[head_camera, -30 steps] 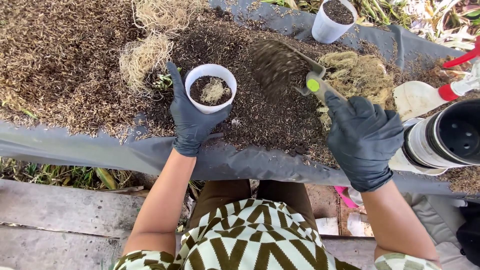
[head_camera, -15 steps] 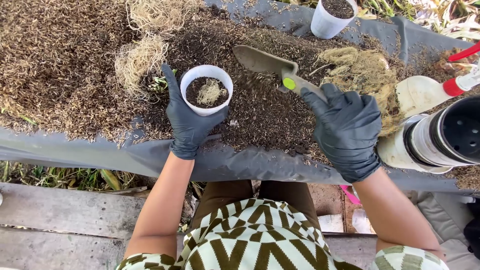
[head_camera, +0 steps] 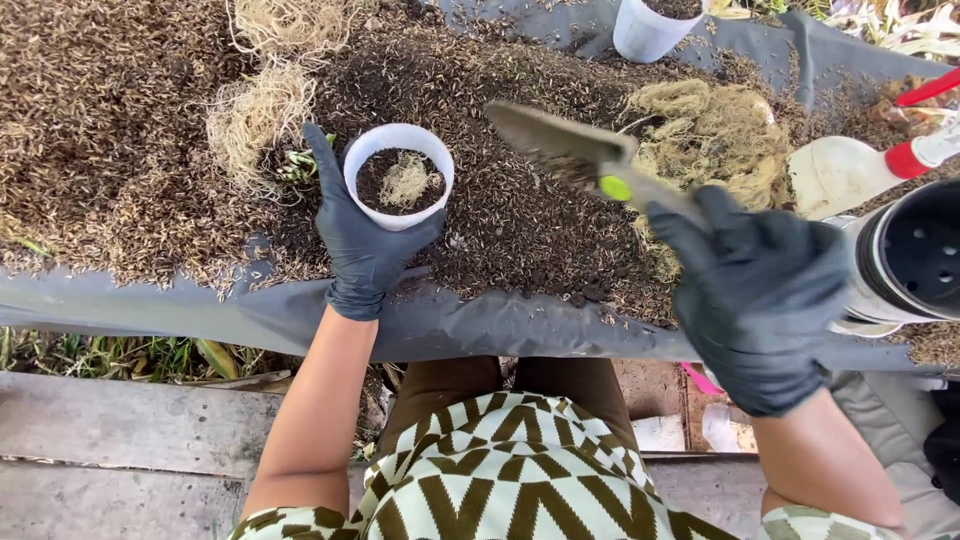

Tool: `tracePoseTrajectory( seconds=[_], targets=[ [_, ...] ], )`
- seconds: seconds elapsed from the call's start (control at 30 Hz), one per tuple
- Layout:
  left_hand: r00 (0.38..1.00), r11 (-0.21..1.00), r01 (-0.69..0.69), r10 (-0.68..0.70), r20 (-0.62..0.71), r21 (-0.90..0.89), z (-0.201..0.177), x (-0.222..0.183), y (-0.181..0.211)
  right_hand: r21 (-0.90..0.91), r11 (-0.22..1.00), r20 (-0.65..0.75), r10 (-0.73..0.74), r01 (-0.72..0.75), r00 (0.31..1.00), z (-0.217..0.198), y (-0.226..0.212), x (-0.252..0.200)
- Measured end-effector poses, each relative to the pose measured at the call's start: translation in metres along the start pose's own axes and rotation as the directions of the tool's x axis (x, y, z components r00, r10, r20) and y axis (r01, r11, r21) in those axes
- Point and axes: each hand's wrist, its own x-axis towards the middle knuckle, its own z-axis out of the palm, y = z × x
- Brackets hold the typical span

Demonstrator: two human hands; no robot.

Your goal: A person is filling a small white pot with soil using a trowel and then adding fibrous material into the pot.

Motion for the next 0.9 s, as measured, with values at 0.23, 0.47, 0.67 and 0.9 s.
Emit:
tracePoseTrajectory(
  seconds=[0.23,0.47,0.67,0.9],
  targets=[
    [0.999,0.999,-0.023,0.022,-0.037,-0.036,-0.002,0.0,0.0,0.015,0.999,0.052,-0.035,0.034,0.998,0.027,0.0,0.003],
    [0.999,0.998,-0.032,0.033,0.006,-0.052,-0.002,-0.001,-0.002,-0.044,0.998,0.122,-0.033,0.039,0.992,-0.024,0.043,-0.011],
    [0.995,0.994,-0.103,0.102,-0.024,-0.038,-0.002,0.0,-0.003,0.222,0.972,0.17,0.033,-0.071,0.985,0.005,0.007,-0.015],
    [0.996,0.995,-0.094,0.094,-0.008,-0.029,-0.002,0.001,0.001,0.422,0.884,0.396,0.022,-0.203,0.918,-0.031,0.055,-0.02]
  ],
)
